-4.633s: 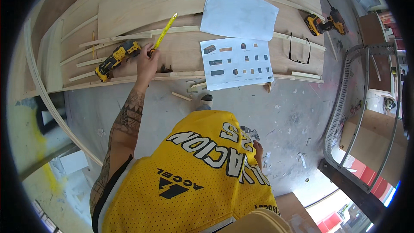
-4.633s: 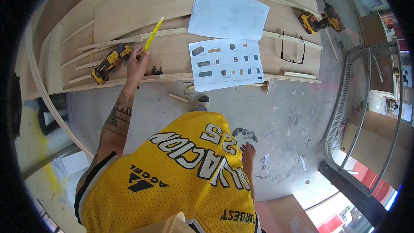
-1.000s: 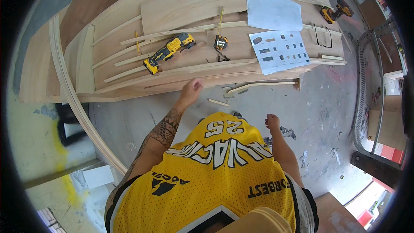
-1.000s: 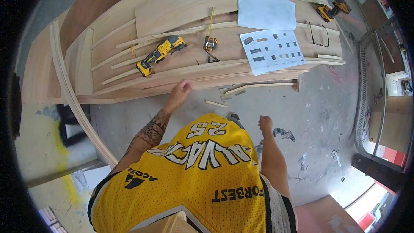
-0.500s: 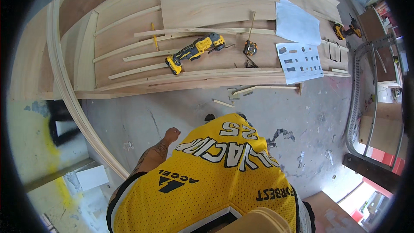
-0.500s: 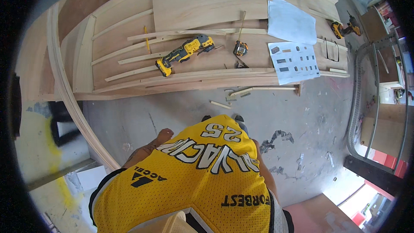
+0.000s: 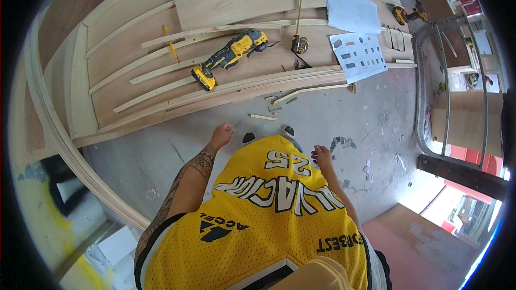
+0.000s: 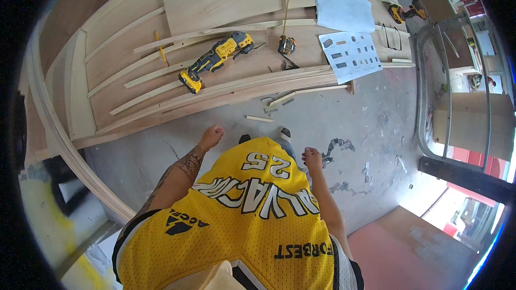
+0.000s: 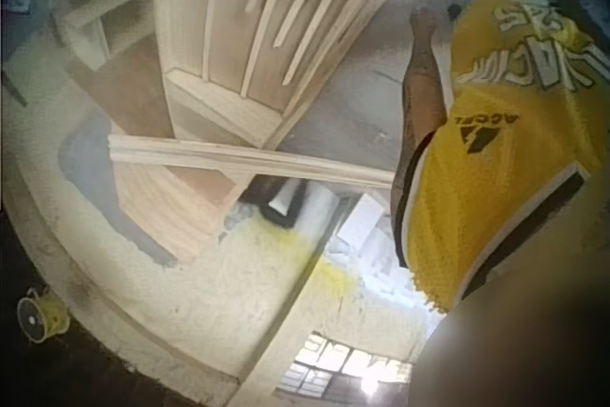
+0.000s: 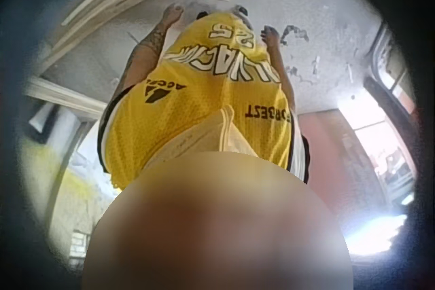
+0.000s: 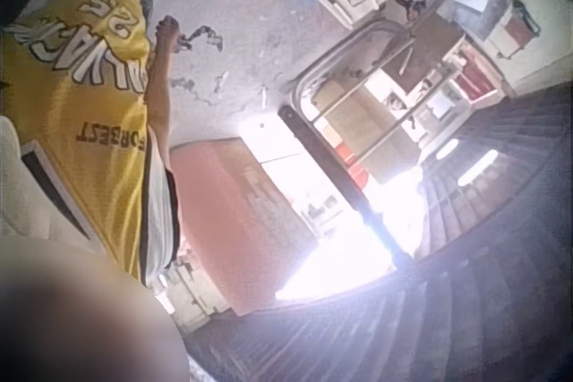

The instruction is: Measuring and marking wooden strips for furniture manufacturing.

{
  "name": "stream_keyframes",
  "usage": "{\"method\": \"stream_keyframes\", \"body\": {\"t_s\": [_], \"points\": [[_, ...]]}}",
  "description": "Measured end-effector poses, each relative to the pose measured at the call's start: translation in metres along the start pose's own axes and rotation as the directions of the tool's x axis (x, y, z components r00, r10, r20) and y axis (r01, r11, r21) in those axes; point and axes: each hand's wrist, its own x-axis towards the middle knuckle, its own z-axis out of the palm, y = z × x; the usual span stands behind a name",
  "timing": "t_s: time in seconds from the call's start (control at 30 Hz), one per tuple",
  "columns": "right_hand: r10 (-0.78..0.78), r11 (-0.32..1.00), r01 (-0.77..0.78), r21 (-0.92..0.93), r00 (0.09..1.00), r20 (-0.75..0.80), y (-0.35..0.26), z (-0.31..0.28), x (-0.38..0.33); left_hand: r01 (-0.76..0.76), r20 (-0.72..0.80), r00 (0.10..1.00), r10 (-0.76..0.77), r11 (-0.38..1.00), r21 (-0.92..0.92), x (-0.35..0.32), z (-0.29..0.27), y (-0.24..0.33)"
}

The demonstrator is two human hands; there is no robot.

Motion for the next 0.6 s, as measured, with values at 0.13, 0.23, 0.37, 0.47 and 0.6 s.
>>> {"method": "stream_keyframes", "body": {"t_s": [0.13, 0.23, 0.37, 0.47, 0.6], "points": [[-0.023, 0.984, 0.02, -0.178, 1.0, -0.014, 0.029, 0.025, -0.019, -0.112, -0.128, 0.985, 0.118, 0.992, 0.051, 0.011, 0.014, 0.049], [-0.136, 0.894, 0.148, -0.423, 0.989, 0.06, 0.044, 0.027, -0.047, -0.332, -0.225, 0.911, 0.346, 0.938, 0.096, 0.003, 0.007, 0.121], [-0.158, 0.901, 0.16, -0.402, 0.987, 0.04, 0.065, 0.022, -0.063, -0.69, -0.006, 0.724, 0.69, 0.724, -0.013, -0.04, 0.0, 0.238], [-0.007, 0.978, 0.018, -0.208, 0.999, 0.054, 0.084, 0.017, -0.048, -0.783, -0.068, 0.596, 0.8, 0.598, 0.171, -0.027, 0.011, 0.328], [-0.213, 0.933, 0.202, -0.298, 0.977, -0.005, 0.079, 0.004, -0.016, -0.607, -0.276, 0.563, 0.779, 0.617, 0.501, 0.04, 0.052, 0.424]]}}
